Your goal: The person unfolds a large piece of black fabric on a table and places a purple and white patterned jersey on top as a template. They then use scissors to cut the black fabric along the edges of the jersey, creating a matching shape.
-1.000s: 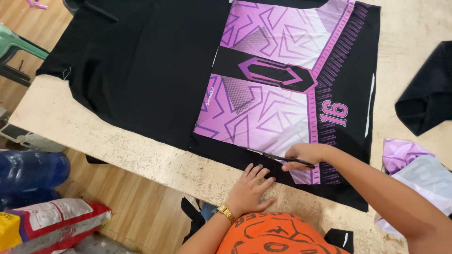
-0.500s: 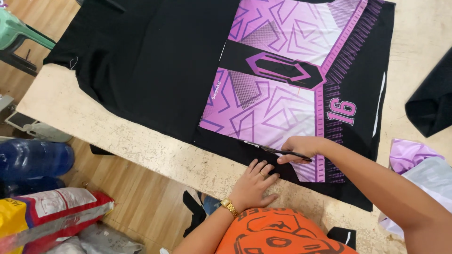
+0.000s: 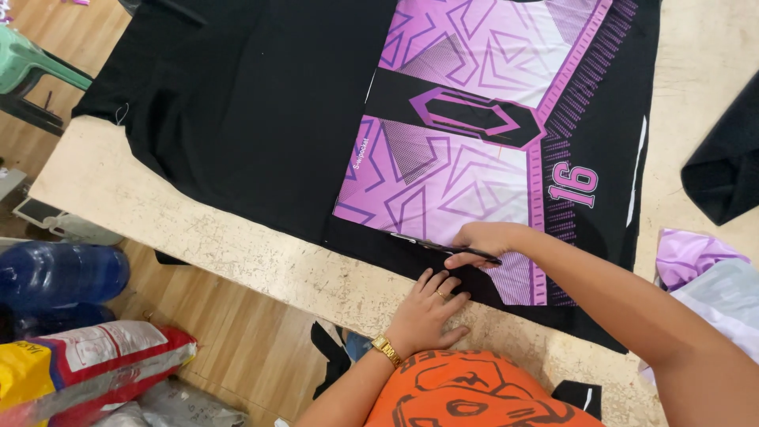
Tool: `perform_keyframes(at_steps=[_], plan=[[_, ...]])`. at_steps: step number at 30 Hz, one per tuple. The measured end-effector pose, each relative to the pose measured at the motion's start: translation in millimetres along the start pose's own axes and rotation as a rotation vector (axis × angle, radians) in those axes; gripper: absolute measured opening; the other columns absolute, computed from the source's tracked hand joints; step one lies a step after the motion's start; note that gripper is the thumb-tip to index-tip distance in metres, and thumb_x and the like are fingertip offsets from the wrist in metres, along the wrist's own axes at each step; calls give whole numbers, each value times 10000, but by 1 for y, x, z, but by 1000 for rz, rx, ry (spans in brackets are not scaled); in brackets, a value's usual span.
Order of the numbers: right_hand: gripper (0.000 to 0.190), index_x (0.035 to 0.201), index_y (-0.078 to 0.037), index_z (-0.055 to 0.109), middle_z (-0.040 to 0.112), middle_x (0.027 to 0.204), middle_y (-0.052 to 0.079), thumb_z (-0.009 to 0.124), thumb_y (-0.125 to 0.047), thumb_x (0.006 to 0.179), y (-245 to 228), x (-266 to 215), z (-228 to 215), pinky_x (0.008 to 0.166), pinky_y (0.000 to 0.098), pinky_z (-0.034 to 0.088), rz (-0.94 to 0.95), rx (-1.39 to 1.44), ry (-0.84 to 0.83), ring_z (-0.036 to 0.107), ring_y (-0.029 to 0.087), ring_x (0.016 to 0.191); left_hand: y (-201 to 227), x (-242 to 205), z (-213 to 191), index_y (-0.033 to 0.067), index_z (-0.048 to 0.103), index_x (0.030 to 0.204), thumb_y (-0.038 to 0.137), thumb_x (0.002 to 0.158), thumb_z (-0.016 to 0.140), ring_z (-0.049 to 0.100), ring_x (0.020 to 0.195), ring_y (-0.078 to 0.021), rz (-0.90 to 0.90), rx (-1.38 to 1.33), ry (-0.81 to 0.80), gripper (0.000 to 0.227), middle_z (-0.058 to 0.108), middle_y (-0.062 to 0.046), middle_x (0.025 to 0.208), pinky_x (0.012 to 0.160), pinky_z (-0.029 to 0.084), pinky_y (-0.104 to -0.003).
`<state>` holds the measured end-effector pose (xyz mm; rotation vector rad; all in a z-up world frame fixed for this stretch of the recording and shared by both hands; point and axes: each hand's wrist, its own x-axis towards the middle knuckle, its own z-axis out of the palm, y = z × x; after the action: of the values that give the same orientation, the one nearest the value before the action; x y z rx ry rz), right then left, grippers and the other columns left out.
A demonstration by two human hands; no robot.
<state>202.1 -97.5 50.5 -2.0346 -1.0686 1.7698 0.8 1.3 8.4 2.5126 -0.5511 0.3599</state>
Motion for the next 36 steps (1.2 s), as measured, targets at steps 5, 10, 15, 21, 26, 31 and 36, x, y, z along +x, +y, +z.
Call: perform_keyframes(at_steps=[5,10,15,21,26,31,36], plan=[[412,710,-50,493,516,500,80,597,-421,856,-22,-3,-7,441,261,422,82,100,-44,485,159,419,0,0,1,81,587,1115,454,806,531,461,1123,-359,-9,7,-23,487,518,-156,1139,1040,297,-529],[459,698,-34,485,497,506,86,582,-453,855,-36,11,-12,436,267,405,88,138,-26,467,169,429,-1,1,1,76,591,1113,457,814,518,468,1121,-370,-5,23,-11,489,526,-165,1147,1032,302,-530],[452,600,-40,457,465,427,80,606,-374,865,-27,21,-10,372,269,395,-44,140,6,464,166,355,-1,-1,4,90,601,1102,457,786,536,486,1109,-365,-8,25,4,489,551,-163,1136,1019,319,-524],[463,707,-45,500,492,534,56,566,-486,834,-41,38,-18,453,260,424,5,99,-65,490,148,430,-2,-2,3,74,580,1136,453,816,501,468,1138,-379,-20,3,-46,502,540,-174,1175,1025,299,-541],[487,619,-38,480,490,440,85,581,-457,846,-48,38,-22,433,260,404,-17,91,-39,468,164,379,-2,0,0,66,570,1137,450,817,491,464,1138,-380,-25,-5,-51,506,533,-176,1174,1028,294,-544],[464,646,-29,474,492,432,86,600,-427,849,-54,37,-23,411,269,403,-50,73,-22,473,170,360,-1,-1,0,68,568,1141,446,810,501,467,1137,-381,-19,-12,-60,507,535,-178,1184,1038,288,-540],[503,664,-31,477,468,492,80,607,-491,819,-78,39,-25,440,268,407,87,159,-10,444,162,417,-2,-4,5,82,557,1175,459,814,491,451,1166,-379,-32,0,-85,526,520,-168,1205,1051,273,-545]])
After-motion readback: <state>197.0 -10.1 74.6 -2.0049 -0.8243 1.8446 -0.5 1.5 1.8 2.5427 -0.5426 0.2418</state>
